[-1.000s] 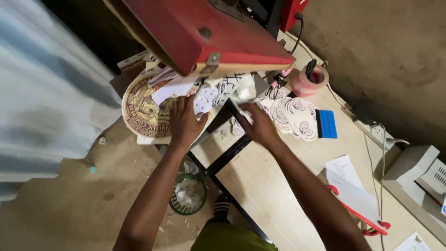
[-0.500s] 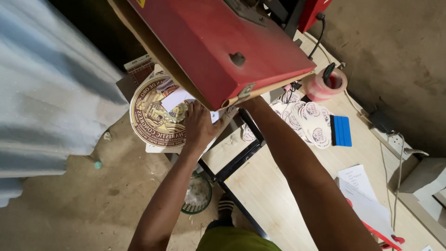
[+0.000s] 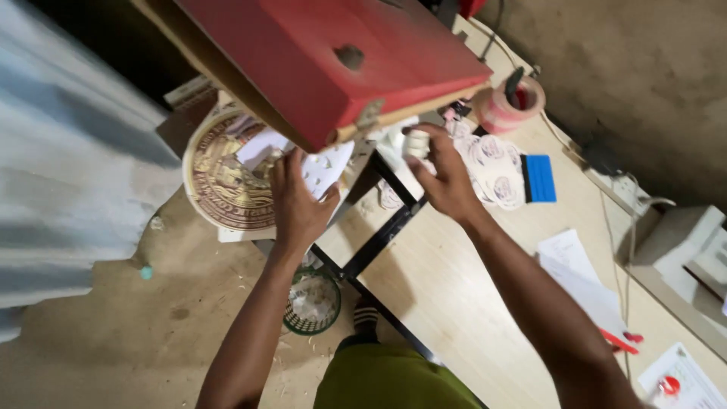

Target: The person plugs a white power adapter into a power strip and connects it to a handheld UV curing lamp. They then hold the lamp over a red clamp on the table, activating the purple light to cure an object secured within the clamp.

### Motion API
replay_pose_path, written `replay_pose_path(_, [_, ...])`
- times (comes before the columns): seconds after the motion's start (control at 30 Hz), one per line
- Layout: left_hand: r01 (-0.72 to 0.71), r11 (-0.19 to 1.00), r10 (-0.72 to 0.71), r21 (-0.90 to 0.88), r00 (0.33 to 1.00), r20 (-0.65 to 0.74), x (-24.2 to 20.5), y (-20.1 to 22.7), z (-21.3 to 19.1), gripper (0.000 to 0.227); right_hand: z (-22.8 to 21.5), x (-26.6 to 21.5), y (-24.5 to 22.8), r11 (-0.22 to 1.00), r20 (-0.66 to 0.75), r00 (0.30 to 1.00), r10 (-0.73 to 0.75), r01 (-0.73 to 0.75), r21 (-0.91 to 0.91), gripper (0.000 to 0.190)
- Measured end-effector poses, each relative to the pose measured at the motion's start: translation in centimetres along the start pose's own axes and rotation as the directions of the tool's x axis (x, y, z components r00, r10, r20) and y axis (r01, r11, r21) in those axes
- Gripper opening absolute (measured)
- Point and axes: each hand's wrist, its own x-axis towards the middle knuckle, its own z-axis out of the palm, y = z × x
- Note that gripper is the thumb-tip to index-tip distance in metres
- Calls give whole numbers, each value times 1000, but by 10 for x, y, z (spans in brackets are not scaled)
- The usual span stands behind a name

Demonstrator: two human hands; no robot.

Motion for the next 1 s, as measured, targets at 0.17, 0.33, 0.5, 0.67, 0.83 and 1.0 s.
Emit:
replay_pose_path(0.17, [-59, 982, 55, -180, 998, -24, -32, 36, -17, 94, -30, -90, 8, 822, -197, 976, 96, 34, 569, 41])
replay_pose_path(0.33, [-149, 935, 216, -322, 959, 185, -93, 74, 24, 92, -32, -194, 89, 797, -240, 894, 378, -183, 576, 30])
replay_pose_path(0.5, [-246, 892, 383, -380, 858, 342, -154, 80, 122, 87, -17, -289, 138, 630, -279, 599, 751, -522, 575, 27])
replay_pose_path(0.67, [-215, 932, 351, -292, 741, 572, -181, 82, 205, 91, -3, -351, 141, 481, -215, 509, 833, -476, 736, 31])
replay_pose_path(0.83, [-283, 898, 430, -337, 727, 535, -197, 93, 250, 92, 7, -381, 152, 450, -207, 480, 853, -474, 757, 33])
replay_pose_path(1.0, [-329, 882, 465, -336, 716, 520, -199, 101, 262, 94, 14, -392, 168, 485, -235, 472, 850, -526, 698, 38])
